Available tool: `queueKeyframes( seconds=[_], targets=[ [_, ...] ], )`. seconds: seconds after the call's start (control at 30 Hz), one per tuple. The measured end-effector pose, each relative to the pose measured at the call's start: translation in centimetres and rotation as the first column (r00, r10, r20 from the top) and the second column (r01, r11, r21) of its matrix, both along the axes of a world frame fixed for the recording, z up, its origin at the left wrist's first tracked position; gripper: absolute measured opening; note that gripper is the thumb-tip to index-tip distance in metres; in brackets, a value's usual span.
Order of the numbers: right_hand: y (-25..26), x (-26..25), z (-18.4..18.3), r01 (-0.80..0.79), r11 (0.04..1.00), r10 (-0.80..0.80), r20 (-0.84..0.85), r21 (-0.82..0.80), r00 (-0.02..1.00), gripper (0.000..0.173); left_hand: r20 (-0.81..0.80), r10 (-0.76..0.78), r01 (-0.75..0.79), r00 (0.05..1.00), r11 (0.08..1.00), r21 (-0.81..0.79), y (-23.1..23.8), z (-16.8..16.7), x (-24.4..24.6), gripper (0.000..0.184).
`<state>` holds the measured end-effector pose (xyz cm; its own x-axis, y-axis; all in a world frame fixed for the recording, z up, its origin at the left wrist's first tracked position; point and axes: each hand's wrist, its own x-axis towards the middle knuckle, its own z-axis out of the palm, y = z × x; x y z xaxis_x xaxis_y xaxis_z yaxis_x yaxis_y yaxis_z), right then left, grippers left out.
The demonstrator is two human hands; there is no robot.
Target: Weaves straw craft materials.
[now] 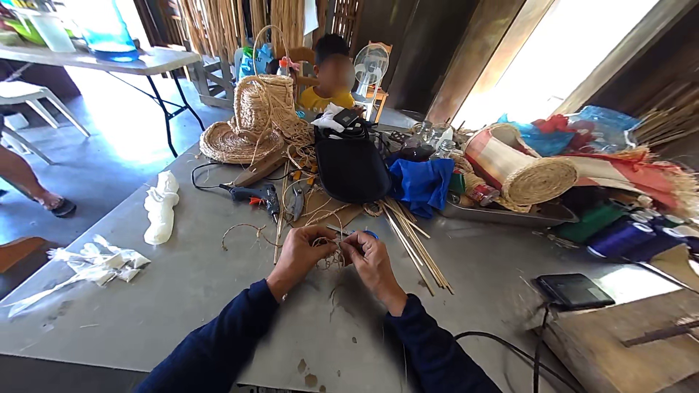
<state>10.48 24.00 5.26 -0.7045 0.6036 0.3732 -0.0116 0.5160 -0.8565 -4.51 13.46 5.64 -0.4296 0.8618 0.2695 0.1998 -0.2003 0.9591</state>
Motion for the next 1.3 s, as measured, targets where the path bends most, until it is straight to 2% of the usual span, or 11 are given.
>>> queueKeyframes(
  seconds=[0.17,0.33,0.47,0.57,0.73,0.87,0.97,1.07,1.17,1.3],
  targets=[
    [0.4,0.6,0.4,-0.079,0.997,0.081,0.070,-0.025,0.994,0.015,-0.025,0.044,-0.044,0.999,0.999,-0.006,0.0,0.0,0.1,0.014],
    [0.3,0.5,0.2,-0.063,0.998,0.063,0.057,-0.003,0.996,0.011,-0.056,0.053,-0.055,0.997,0.998,-0.027,0.1,-0.2,0.1,0.013],
    [0.4,0.4,-0.3,-0.033,0.991,0.029,0.027,0.128,0.999,0.015,-0.050,0.018,-0.021,0.999,0.997,-0.077,0.0,0.3,0.0,0.018],
    [0.3,0.3,-0.5,-0.021,0.978,0.010,0.050,0.208,0.999,0.017,-0.065,-0.032,0.020,0.997,0.984,-0.179,-0.1,0.8,-0.3,0.019],
    [0.3,0.5,-0.4,-0.042,0.966,0.013,0.113,0.254,0.993,0.019,-0.148,-0.123,0.076,0.981,0.955,-0.287,-0.4,1.4,-1.2,0.013],
    [0.3,0.5,-0.5,-0.069,0.969,0.034,0.145,0.238,0.989,0.020,-0.084,-0.140,0.111,0.987,0.951,-0.288,-0.5,1.5,-1.9,0.034],
    [0.3,0.5,-0.6,-0.091,0.964,0.050,0.165,0.248,0.985,0.020,-0.029,-0.159,0.145,0.987,0.951,-0.274,-0.5,1.2,-1.9,0.040],
    [0.3,0.5,-0.6,-0.093,0.961,0.050,0.167,0.260,0.985,0.020,-0.039,-0.177,0.159,0.983,0.947,-0.281,-0.5,1.4,-1.9,0.034],
    [0.1,0.5,-0.5,-0.103,0.959,0.055,0.182,0.264,0.982,0.020,-0.135,-0.209,0.167,0.968,0.947,-0.274,-0.5,1.2,-2.2,0.018],
    [0.0,0.5,-0.8,-0.125,0.944,0.073,0.179,0.305,0.981,0.020,-0.234,-0.238,0.157,0.942,0.935,-0.319,-0.6,1.4,-2.2,0.012]
  ],
)
